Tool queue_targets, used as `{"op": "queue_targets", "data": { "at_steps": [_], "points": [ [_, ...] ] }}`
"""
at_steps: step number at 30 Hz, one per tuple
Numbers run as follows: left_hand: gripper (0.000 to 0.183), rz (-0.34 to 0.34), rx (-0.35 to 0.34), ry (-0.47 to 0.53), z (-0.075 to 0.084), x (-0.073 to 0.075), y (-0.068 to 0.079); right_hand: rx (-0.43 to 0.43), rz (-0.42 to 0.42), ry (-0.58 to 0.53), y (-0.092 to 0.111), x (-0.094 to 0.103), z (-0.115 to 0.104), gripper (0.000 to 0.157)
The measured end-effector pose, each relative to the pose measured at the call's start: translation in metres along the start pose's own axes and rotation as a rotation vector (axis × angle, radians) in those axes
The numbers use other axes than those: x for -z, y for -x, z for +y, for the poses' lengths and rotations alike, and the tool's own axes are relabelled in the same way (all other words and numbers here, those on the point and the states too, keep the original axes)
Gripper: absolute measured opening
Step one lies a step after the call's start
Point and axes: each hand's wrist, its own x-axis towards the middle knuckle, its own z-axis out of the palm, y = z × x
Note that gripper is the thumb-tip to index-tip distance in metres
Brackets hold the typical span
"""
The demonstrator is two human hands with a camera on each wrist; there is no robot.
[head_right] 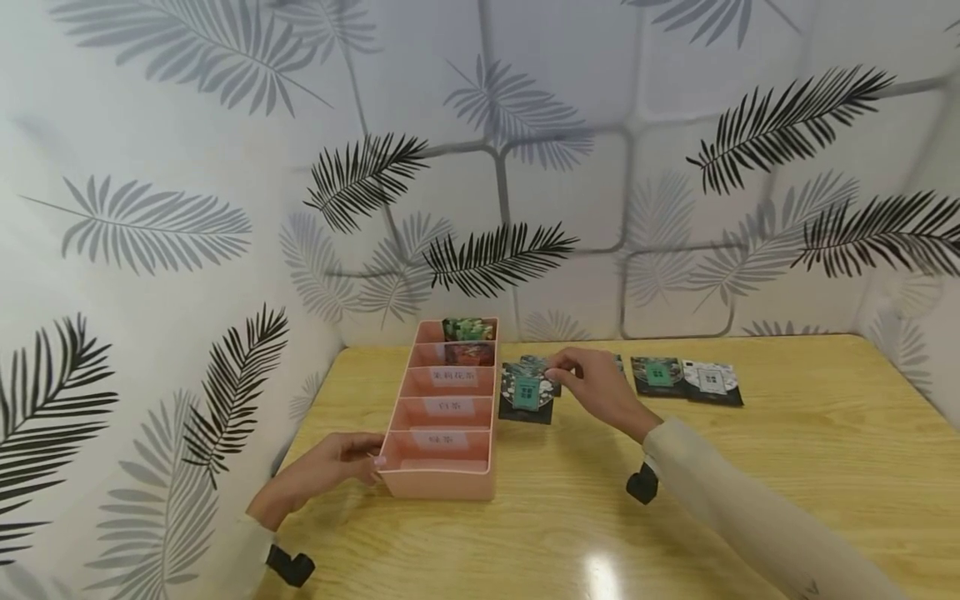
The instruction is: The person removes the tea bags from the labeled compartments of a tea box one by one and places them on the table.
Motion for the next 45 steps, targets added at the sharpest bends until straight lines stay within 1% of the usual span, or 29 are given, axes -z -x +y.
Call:
{"op": "queue_targets", "data": {
  "at_steps": [5, 12, 20, 25, 29, 33, 36, 45],
  "points": [
    [0.056, -0.007, -0.018, -0.001, -0.001, -0.001, 0.0, -0.024, -0.021, 0.004, 0.006, 0.0, 0.009, 0.012],
    [0.055, -0.007, -0.01, 0.015, 0.0, -0.001, 0.001, -0.058, -0.066, -0.01, 0.015, -0.006, 0.021, 0.009],
    [0.054, -0.013, -0.011, 0.016, 0.002, -0.002, 0.002, -0.085, -0.091, 0.003, 0.019, -0.015, 0.03, 0.007],
    [0.054, -0.006, 0.001, 0.015, 0.002, -0.001, 0.002, -0.071, -0.096, 0.035, 0.018, -0.02, 0.034, 0.007],
    [0.054, -0.006, -0.005, 0.011, 0.002, -0.001, 0.002, -0.06, -0.111, 0.066, 0.016, -0.021, 0.039, 0.005],
    [0.056, -0.009, -0.008, 0.008, 0.002, -0.001, 0.002, -0.085, -0.133, 0.07, 0.014, -0.025, 0.045, 0.004],
    [0.057, -0.006, 0.003, 0.01, 0.002, -0.001, 0.003, -0.099, -0.143, 0.071, 0.012, -0.03, 0.049, 0.004],
    [0.055, -0.004, -0.001, -0.007, 0.002, -0.002, 0.002, -0.109, -0.158, 0.093, 0.005, -0.037, 0.054, 0.006]
  ]
}}
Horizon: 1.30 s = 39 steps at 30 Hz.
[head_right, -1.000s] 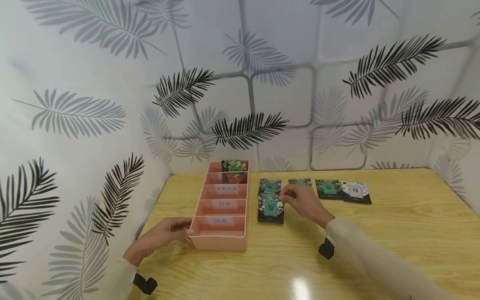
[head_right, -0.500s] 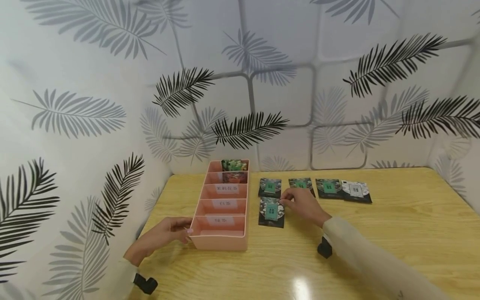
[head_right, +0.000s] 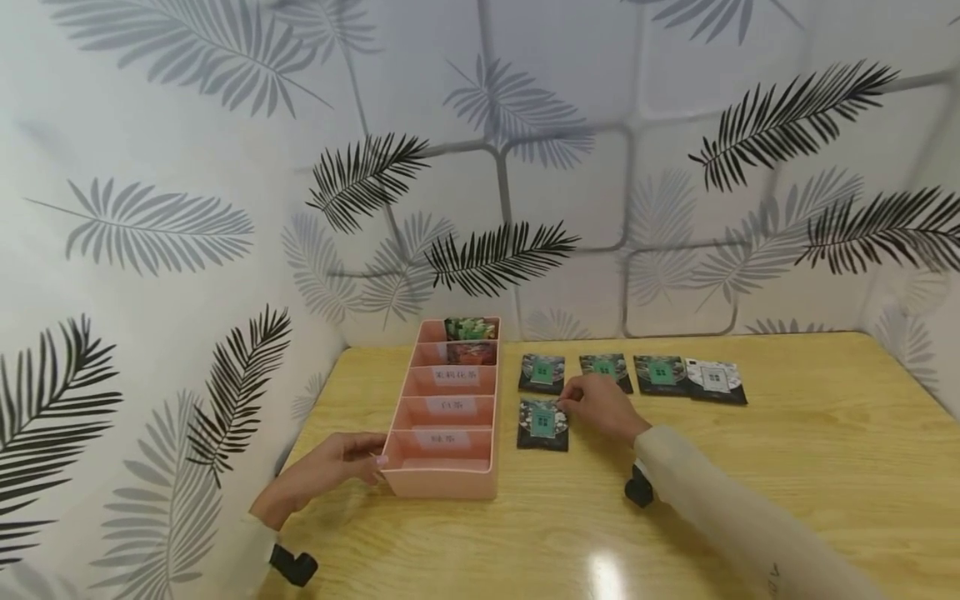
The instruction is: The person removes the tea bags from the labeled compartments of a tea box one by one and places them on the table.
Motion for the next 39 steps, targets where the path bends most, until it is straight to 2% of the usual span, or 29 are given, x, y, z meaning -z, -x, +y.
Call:
{"op": "queue_targets", "data": {
  "at_steps": [10, 30, 39],
  "points": [
    [0.053, -0.003, -0.003, -0.002, -0.0005, -0.0005, -0.003, -0.049, -0.002, -0.003, -0.0029, -0.0003, 0.0053, 0.006],
    [0.055, -0.007, -0.014, 0.003, -0.0027, -0.0008, -0.0016, -0.068, 0.029, -0.024, -0.0017, -0.0016, 0.0056, 0.005],
    [0.055, -0.005, -0.014, 0.007, -0.0033, 0.0005, -0.002, -0.059, 0.058, -0.013, -0.0053, 0.0036, 0.0033, 0.004]
  ]
}}
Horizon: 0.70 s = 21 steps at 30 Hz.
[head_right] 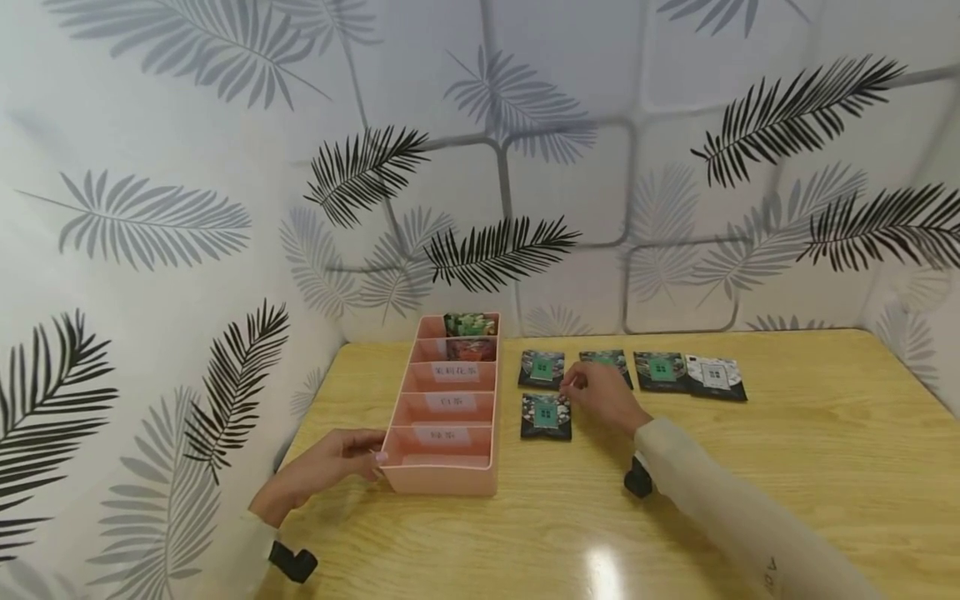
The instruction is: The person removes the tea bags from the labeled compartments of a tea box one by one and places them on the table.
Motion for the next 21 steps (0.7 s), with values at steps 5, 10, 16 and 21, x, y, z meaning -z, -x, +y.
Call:
{"op": "queue_targets", "data": {
  "at_steps": [5, 10, 16, 21],
  "points": [
    [0.055, 0.002, -0.007, -0.001, -0.001, 0.001, 0.001, 0.028, 0.01, -0.002, -0.006, 0.004, -0.004, 0.004],
    [0.057, 0.012, 0.005, 0.006, -0.001, 0.002, 0.003, 0.071, 0.051, 0.0, -0.012, 0.006, -0.011, 0.007],
    [0.054, 0.019, 0.0, -0.016, 0.001, 0.0, 0.003, 0.075, 0.049, -0.045, -0.019, 0.009, -0.024, 0.013],
    [0.053, 0.018, -0.01, -0.028, 0.0, -0.001, 0.002, 0.096, 0.048, -0.063, -0.028, 0.007, -0.037, 0.013]
  ]
}}
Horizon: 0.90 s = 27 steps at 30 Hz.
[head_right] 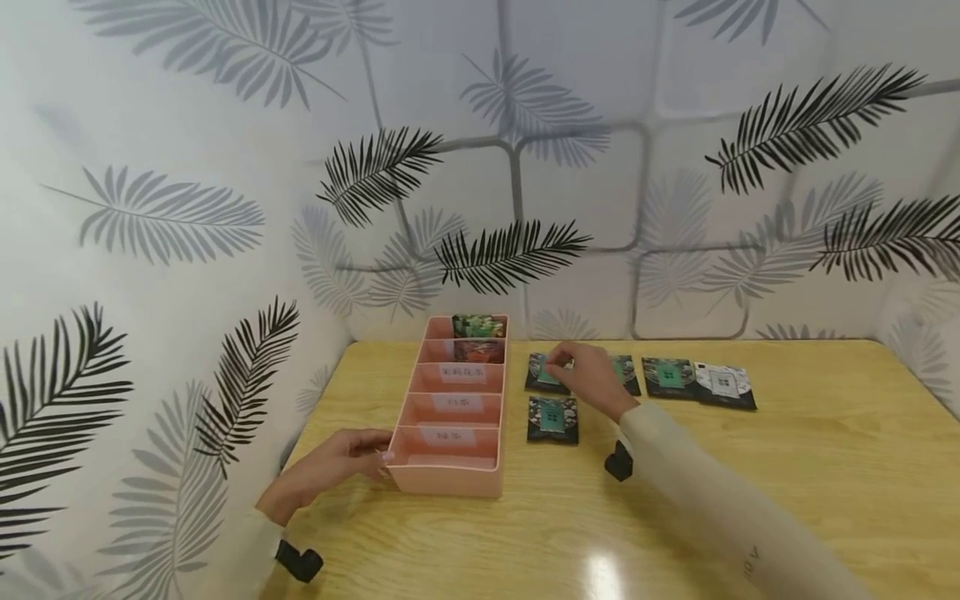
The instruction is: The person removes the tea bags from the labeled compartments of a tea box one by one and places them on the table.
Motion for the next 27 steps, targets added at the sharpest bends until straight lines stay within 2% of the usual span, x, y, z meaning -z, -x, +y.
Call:
{"op": "queue_targets", "data": {
  "at_steps": [15, 21, 27],
  "points": [
    [0.057, 0.006, 0.001, 0.01, -0.002, 0.001, 0.002, 0.014, 0.017, -0.06, -0.032, -0.022, -0.033, 0.012],
    [0.062, 0.018, 0.019, 0.012, -0.001, 0.0, 0.004, 0.05, 0.011, -0.051, -0.045, -0.029, -0.049, 0.019],
    [0.057, 0.019, 0.0, 0.007, -0.001, -0.001, 0.004, 0.055, -0.021, -0.075, -0.054, -0.039, -0.06, 0.024]
  ]
}}
